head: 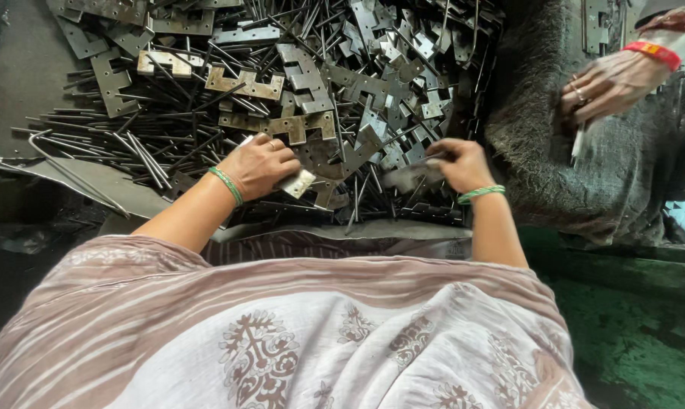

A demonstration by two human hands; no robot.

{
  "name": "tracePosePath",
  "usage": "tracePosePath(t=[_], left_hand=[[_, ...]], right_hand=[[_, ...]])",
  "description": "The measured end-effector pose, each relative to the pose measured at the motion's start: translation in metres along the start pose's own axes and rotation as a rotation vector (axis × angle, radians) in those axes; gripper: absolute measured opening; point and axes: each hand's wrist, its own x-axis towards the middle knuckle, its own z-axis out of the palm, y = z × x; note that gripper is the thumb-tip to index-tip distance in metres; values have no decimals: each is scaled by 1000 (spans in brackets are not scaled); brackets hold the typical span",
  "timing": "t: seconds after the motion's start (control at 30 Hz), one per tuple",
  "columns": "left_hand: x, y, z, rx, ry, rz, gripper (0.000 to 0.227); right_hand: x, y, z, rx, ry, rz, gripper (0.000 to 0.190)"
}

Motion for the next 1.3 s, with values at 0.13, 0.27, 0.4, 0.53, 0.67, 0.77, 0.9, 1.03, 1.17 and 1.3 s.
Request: tracePosePath(t=[0.13,0.27,0.4,0.53,0.67,0.77,0.9,1.03,1.17,1.3], left_hand=[[23,10,0,-832,419,-155,17],[47,12,-15,-2186,979,-882,21],[64,35,-26,-2470,779,-869,32],[90,83,-16,-2461,596,-1048,61],[108,96,-12,-1785,654,-729,74],[102,71,-17,-1207,230,-673,78],[88,43,-19,-289,-51,-676,90],[82,45,-2,-50,10,-551,71],[92,44,16,91,-100,-476,47],[96,27,8,118,-35,-416,19]], right_hand=[[-32,-25,-38,136,462,109,20],[-54,-65,-25,1197,411,94,40],[-48,-107,41,951,344,-17,41],[-59,-132,100,242,227,-439,50],[-58,-128,97,211,269,-384,53],[-42,-89,42,1091,280,88,44],[-15,0,-65,165,974,91,35],[-18,72,-132,-800,978,-40,59],[-25,61,-115,-1068,792,11,48],[-21,5,-27,-688,427,116,51]])
